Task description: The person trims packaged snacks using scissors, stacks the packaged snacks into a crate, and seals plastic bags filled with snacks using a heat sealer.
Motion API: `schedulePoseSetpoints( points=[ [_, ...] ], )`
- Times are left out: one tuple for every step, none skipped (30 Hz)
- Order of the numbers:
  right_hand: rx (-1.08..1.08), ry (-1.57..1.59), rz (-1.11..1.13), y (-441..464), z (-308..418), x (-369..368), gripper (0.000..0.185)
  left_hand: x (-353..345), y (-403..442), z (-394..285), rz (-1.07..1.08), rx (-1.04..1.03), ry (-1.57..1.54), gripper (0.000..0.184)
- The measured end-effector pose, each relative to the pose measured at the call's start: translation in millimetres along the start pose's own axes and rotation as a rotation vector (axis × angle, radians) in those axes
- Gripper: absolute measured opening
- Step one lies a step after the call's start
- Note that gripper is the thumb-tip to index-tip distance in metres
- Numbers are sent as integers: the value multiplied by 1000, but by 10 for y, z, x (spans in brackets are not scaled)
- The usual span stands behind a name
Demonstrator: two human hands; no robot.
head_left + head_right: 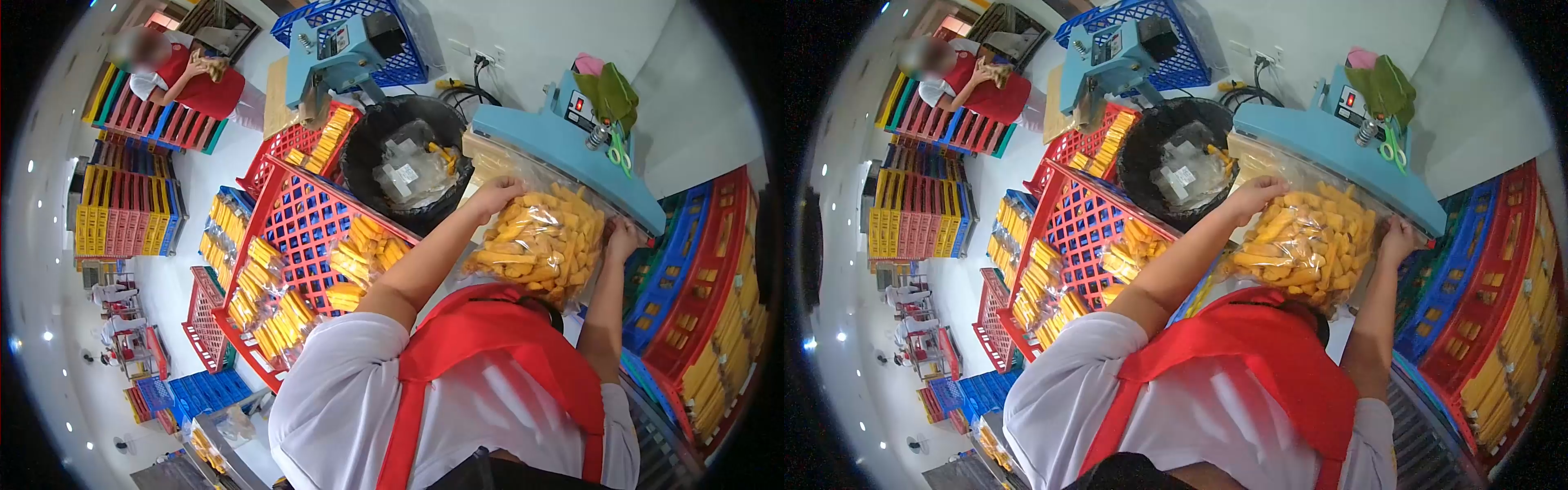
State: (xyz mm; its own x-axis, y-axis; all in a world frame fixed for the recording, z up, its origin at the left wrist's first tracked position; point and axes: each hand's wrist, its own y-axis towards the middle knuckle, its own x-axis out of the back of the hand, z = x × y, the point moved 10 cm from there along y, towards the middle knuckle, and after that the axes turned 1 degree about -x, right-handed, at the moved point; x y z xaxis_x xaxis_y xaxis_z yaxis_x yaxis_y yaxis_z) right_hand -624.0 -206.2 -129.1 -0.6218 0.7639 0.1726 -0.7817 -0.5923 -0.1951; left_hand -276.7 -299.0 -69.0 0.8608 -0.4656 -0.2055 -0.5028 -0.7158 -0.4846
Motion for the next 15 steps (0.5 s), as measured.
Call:
schedulePoseSetpoints(
  points=[
    [4, 51, 38, 52, -83, -30, 17, 7, -9, 12, -2, 12, -3, 30],
    [8, 101, 70, 74, -123, -36, 18, 4, -43, -20, 3, 12, -2, 30],
    [30, 63, 17, -39, 11, -13, 19, 30, -103, -62, -33, 17, 19, 32],
    [47, 22, -51, -238, 232, -24, 21, 28, -144, -72, -54, 28, 44, 34],
    [123, -63, -105, -263, 296, 6, 22, 24, -95, -19, -17, -4, 18, 40],
    [189, -155, -173, -243, 310, 63, 25, -22, -132, -62, 28, -18, 29, 44],
    [38, -55, -163, -197, 140, 68, 26, 5, -153, -73, -11, 5, 128, 45],
    [129, -104, -190, -299, 307, 73, 26, 46, -88, -9, -8, -20, 104, 44],
    [120, -45, -183, -350, 362, 67, 22, 11, -135, -46, -13, 6, 25, 40],
    [114, 24, -212, -47, -128, 65, 19, 36, -111, -4, -15, 8, 19, 41],
    [-33, 216, -162, -250, 7, 1, 19, 72, -75, 47, -24, 7, 14, 42],
    [-110, 404, -204, -328, 28, -36, 21, 75, -69, 58, -33, 8, -5, 43],
    [-107, 519, -192, -310, -5, -85, 20, 86, -62, 74, -50, 12, -24, 40],
    [-101, 636, -164, -293, -35, -138, 20, 82, -50, 91, -51, 18, -34, 36],
    [-100, 642, -187, -313, -14, -112, 20, 66, -44, 95, -34, 18, -48, 34]
  ],
)
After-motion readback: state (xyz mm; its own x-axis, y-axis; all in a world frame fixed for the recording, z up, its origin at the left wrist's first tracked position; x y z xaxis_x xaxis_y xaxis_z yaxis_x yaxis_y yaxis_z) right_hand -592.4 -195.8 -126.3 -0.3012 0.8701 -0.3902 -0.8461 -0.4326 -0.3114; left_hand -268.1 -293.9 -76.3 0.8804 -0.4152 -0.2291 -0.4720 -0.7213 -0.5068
